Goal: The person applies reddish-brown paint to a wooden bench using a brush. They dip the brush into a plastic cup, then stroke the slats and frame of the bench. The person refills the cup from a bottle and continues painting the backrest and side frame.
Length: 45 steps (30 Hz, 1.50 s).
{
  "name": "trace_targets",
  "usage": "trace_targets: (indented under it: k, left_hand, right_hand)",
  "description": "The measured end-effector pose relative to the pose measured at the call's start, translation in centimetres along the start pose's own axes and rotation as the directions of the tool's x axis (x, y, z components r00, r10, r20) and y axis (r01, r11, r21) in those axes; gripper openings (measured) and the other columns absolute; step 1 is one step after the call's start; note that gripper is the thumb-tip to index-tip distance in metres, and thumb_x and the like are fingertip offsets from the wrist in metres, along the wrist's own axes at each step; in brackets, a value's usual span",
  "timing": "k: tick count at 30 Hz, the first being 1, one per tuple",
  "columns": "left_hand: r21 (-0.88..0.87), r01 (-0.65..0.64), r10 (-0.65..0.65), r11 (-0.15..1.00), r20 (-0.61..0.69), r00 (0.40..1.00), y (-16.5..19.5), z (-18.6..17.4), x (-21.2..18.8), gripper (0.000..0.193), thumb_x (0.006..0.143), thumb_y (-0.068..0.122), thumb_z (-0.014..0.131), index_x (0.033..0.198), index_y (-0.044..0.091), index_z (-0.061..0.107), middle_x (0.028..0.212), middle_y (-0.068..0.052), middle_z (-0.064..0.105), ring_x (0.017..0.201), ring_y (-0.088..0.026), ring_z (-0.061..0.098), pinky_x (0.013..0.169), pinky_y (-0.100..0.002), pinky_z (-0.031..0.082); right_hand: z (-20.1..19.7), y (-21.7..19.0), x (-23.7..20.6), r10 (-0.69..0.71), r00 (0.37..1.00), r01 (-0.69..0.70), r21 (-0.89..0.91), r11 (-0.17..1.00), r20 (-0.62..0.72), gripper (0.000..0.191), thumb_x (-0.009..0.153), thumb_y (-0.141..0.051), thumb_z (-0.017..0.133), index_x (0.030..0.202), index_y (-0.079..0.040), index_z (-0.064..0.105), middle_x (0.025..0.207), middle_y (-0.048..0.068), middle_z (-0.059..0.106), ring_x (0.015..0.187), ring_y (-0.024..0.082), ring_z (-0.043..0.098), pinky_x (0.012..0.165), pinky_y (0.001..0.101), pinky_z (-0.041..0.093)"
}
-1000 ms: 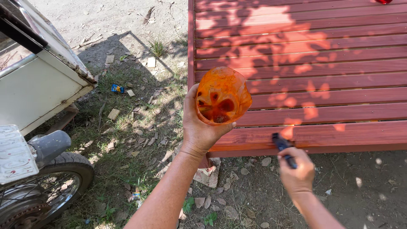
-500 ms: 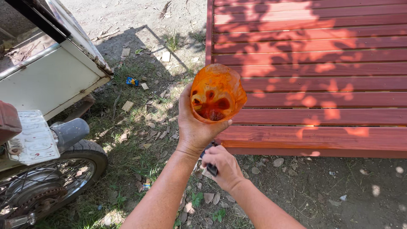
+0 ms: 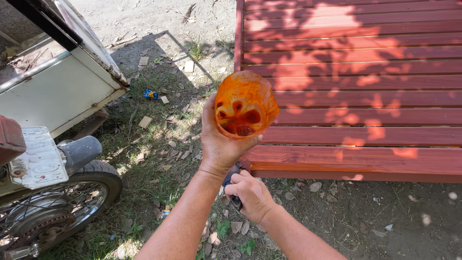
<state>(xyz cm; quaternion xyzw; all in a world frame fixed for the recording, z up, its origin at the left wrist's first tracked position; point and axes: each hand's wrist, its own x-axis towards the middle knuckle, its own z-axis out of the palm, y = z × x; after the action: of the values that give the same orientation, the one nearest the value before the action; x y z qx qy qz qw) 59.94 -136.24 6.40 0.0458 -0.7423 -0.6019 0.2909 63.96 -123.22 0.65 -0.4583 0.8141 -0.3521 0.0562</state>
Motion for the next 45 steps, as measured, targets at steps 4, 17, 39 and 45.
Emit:
trace_targets:
  k: [4,17,39,45]
  left_hand:
    - [0.114,-0.045,0.046,0.993,-0.007,0.999,0.0,0.5,0.0,0.119,0.053,0.013,0.101,0.149,0.009,0.032,0.139,-0.011,0.052,0.131,-0.023,0.059,0.11,-0.038,0.055]
    - [0.054,-0.046,0.041,0.997,0.088,0.995,1.1,7.2,0.2,0.117,0.053,0.012,0.1,0.15,0.009,0.034,0.141,-0.01,0.05,0.132,-0.023,0.058,0.113,-0.037,0.054]
    - [-0.05,-0.195,0.202,0.979,0.245,0.948,3.9,25.6,-1.9,0.114,0.057,0.014,0.102,0.147,0.006,0.032,0.14,-0.01,0.05,0.13,-0.024,0.059,0.111,-0.037,0.055]
    - [-0.057,-0.123,0.134,0.991,0.284,0.95,5.6,31.2,-2.9,0.112,0.058,0.015,0.098,0.149,0.007,0.035,0.14,-0.009,0.051,0.132,-0.022,0.059,0.113,-0.036,0.056]
  right_hand:
    - [-0.2,0.4,-0.8,0.112,0.992,-0.116,0.064,0.991,0.061,0.024,0.067,0.004,0.075,0.075,-0.016,0.066,0.08,0.003,0.06,0.087,0.028,0.063,0.073,0.0429,0.053]
    - [-4.7,16.7,-17.2,0.829,0.34,-0.593,0.583,0.555,-0.444,0.013,0.082,-0.009,0.079,0.089,-0.016,0.071,0.091,0.001,0.07,0.074,0.015,0.068,0.06,0.0369,0.055]
    - [-10.9,18.1,-23.3,0.342,0.8,-0.371,0.041,0.928,-0.494,0.031,0.059,0.008,0.074,0.076,-0.017,0.069,0.102,0.004,0.072,0.102,0.027,0.068,0.087,0.036,0.057]
    - [-21.5,28.7,-34.1,0.532,0.579,-0.622,0.087,0.778,-0.618,0.023,0.071,0.0,0.072,0.086,-0.018,0.072,0.108,0.004,0.071,0.103,0.024,0.069,0.087,0.035,0.056]
